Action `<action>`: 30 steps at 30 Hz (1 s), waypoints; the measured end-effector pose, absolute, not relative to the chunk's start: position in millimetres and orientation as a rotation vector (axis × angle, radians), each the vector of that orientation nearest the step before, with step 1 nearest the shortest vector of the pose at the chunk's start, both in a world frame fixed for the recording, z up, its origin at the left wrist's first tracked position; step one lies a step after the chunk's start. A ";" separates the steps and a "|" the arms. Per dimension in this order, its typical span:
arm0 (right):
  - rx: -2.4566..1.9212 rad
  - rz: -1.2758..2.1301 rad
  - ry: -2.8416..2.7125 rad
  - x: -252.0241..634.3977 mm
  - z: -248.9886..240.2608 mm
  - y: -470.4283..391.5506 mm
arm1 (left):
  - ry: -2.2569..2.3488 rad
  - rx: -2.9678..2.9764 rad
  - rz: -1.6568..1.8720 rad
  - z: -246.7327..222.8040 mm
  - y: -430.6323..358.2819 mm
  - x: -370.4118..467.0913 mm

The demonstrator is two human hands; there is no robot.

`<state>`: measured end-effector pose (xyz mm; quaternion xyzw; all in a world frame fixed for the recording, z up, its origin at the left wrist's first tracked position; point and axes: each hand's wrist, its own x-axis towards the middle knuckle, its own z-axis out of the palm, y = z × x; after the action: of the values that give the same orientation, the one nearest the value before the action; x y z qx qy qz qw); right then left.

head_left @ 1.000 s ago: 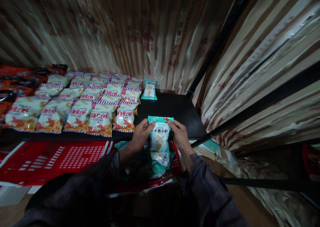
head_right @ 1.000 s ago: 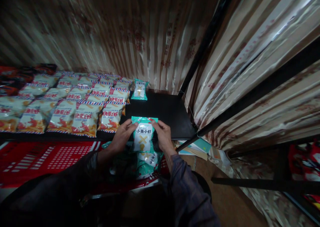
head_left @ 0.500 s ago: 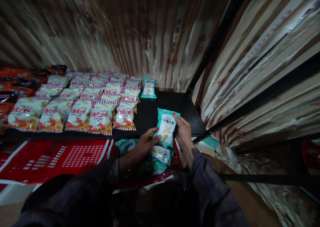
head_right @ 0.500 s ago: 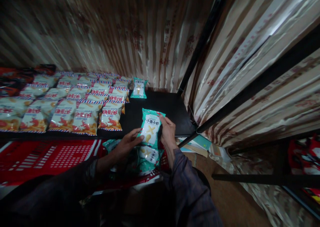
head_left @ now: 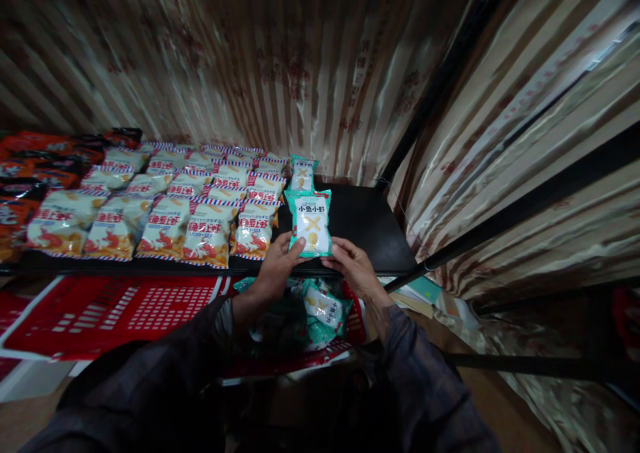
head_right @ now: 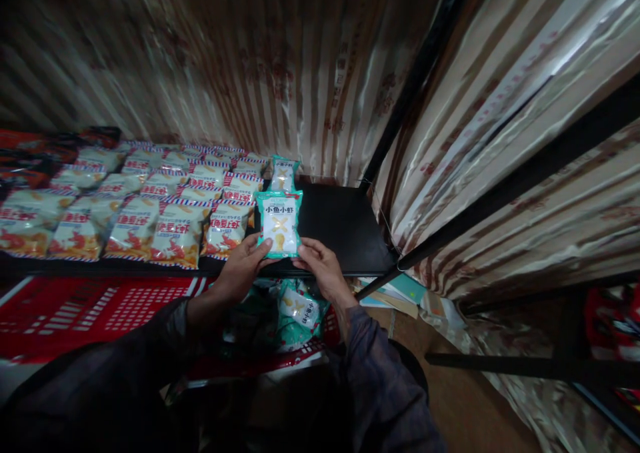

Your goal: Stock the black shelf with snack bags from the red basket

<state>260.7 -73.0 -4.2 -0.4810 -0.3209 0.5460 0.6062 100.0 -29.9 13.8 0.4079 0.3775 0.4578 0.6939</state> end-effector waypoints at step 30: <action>-0.995 1.255 -0.782 256.7 -3.6 -77.3 | 0.866 0.947 0.953 19.9 -33.0 92.7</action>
<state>256.7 -77.3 -3.6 -0.4340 -0.3413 0.5477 0.6286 92.7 -33.0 19.9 0.4246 0.3885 0.4272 0.6973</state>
